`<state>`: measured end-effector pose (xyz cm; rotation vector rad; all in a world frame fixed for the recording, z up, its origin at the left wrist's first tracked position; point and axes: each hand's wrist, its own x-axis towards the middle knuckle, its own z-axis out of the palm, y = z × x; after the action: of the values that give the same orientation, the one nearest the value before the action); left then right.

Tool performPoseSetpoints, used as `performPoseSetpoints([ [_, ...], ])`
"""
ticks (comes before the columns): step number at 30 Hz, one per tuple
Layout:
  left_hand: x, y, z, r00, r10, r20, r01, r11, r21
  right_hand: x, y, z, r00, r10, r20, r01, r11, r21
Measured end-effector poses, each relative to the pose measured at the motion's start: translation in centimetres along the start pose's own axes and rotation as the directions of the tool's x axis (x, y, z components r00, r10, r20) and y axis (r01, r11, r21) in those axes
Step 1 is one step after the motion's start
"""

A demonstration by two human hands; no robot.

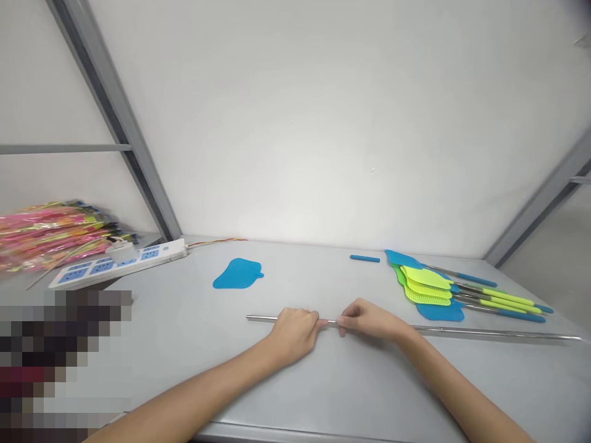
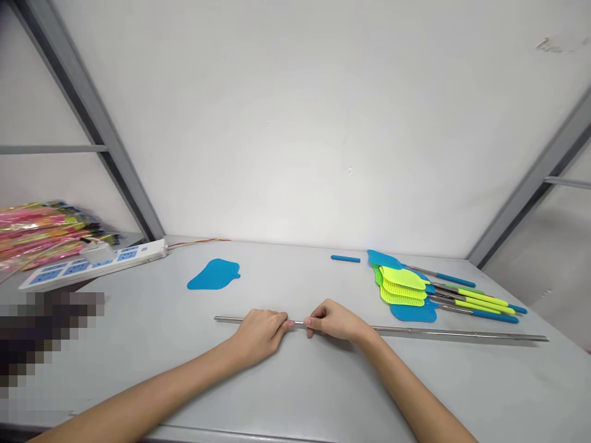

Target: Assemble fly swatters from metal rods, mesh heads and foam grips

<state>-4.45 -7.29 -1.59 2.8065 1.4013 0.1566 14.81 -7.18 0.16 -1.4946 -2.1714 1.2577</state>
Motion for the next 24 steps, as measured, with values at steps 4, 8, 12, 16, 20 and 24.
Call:
performPoseSetpoints([
  [4,0.1,0.1,-0.4,0.999,0.011,0.039,-0.01,1.0,-0.008,-0.1,0.0,0.2,1.0,0.0,-0.009,0.0,1.0,0.003],
  [8,0.4,-0.1,-0.5,0.999,0.018,0.034,-0.016,0.999,-0.045,-0.1,0.4,0.4,0.999,-0.008,-0.032,0.009,1.0,0.028],
  [12,1.0,-0.5,-0.8,1.0,0.002,-0.031,-0.004,0.998,-0.063,0.0,0.9,0.5,0.998,0.012,-0.069,-0.006,0.996,0.083],
  [16,1.3,-1.3,-1.4,0.988,-0.117,-0.097,0.114,0.993,-0.043,0.2,1.0,0.5,0.999,0.03,-0.037,-0.024,0.987,0.157],
  [20,1.6,-2.1,-1.7,0.967,-0.246,-0.073,0.242,0.969,-0.05,0.1,1.0,0.3,0.999,0.041,-0.01,-0.037,0.976,0.216],
  [24,1.8,-2.4,-1.5,0.946,-0.324,-0.034,0.322,0.945,-0.057,-0.4,1.3,-0.7,0.995,0.075,0.067,-0.089,0.968,0.234],
])
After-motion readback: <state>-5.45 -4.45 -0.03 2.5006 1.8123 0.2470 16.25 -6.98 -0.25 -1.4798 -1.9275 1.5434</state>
